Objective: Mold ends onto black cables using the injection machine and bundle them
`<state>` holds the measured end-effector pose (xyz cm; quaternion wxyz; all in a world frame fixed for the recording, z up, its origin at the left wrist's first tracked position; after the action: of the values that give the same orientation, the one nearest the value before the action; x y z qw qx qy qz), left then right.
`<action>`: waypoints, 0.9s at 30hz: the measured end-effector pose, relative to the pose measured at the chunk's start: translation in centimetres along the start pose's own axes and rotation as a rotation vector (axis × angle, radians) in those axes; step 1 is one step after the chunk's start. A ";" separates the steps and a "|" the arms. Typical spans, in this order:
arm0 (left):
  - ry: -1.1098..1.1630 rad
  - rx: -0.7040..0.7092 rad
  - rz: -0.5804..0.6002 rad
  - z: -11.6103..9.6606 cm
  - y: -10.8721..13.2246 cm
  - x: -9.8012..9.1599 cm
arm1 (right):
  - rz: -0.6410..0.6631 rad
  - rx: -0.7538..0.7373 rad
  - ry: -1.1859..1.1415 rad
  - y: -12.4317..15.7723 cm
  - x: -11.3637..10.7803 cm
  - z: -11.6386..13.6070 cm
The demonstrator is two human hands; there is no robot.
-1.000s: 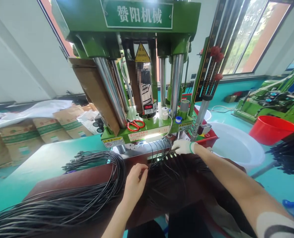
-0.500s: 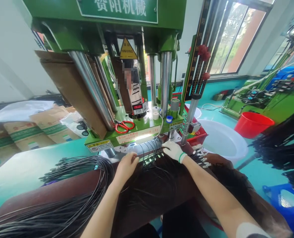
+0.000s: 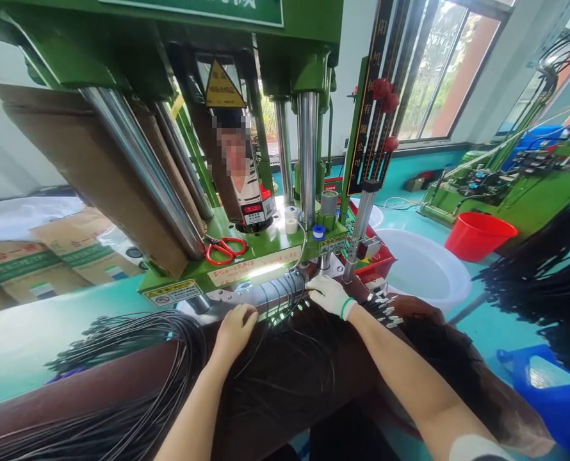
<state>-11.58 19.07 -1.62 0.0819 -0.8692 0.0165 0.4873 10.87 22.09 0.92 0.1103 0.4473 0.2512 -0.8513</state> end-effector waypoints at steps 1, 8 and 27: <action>0.006 -0.002 0.003 -0.1 0.0 0.0 | 0.000 -0.001 -0.001 0.0 0.0 0.0; 0.032 0.000 -0.009 -0.6 0.3 -0.3 | 0.002 0.001 -0.019 0.0 0.0 -0.3; 0.031 -0.021 -0.028 -0.5 0.4 -0.5 | 0.033 -0.003 -0.019 0.0 -0.2 0.2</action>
<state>-11.46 18.61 -1.01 0.0791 -0.8775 0.0005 0.4729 10.84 21.98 1.20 0.1275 0.4433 0.2439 -0.8531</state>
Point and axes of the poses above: each hand's wrist, its own y-axis away from the middle knuckle, its own x-axis out of the palm, z = x × y, the point moved 10 cm from there along -y, towards the middle knuckle, and after that the axes turned 5 degrees about -y, right-handed, at the moved point
